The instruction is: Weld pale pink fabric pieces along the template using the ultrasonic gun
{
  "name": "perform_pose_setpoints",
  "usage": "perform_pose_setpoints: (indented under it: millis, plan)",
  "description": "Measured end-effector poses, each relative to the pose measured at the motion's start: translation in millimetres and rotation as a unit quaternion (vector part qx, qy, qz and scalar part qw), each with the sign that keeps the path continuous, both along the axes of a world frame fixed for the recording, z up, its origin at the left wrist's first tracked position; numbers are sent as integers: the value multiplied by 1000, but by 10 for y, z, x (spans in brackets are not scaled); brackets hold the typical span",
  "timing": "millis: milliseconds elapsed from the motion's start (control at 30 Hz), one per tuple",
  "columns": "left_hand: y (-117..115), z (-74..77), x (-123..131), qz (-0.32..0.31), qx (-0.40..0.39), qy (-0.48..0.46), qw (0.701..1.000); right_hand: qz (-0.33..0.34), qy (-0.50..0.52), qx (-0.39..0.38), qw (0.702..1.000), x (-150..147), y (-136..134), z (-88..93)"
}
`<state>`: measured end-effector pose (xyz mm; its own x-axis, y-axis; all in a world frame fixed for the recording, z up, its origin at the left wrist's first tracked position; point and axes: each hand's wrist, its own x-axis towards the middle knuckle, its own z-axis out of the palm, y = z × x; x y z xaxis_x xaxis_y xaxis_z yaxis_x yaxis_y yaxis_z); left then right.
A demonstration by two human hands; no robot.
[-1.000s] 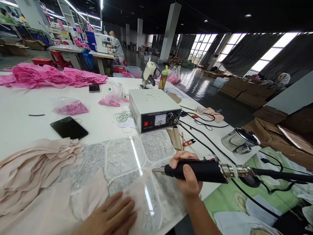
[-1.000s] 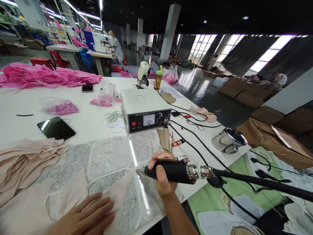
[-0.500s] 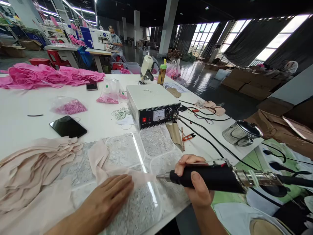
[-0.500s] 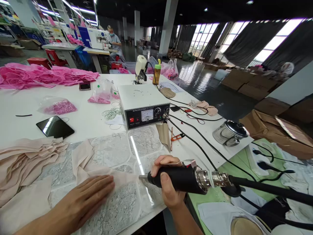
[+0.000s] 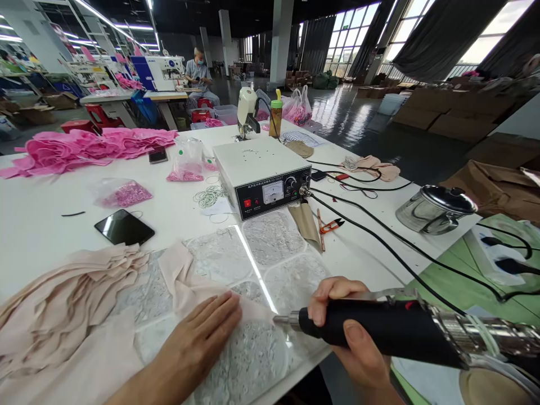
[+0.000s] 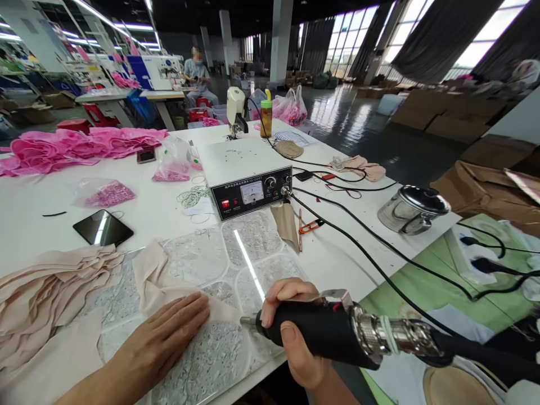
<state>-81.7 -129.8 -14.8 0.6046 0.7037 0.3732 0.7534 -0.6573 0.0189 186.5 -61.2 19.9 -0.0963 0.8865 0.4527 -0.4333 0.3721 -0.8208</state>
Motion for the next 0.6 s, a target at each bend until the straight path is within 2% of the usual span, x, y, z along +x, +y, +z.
perform_pose_setpoints:
  millis: [100,233,367,600]
  plan:
    - [-8,-54,-60,21,8,6,1000,8,0,-8,1000,39,-23,-47]
    - [-21,19,-33,36,-9,9,999,14,-4,-22,1000,95,-99,-84]
    - [-7,61,19,29,-14,14,999,10,0,-27,1000,102,-143,-63]
    - [-14,17,-7,34,-20,9,999,-5,5,-27,1000,87,-203,-38]
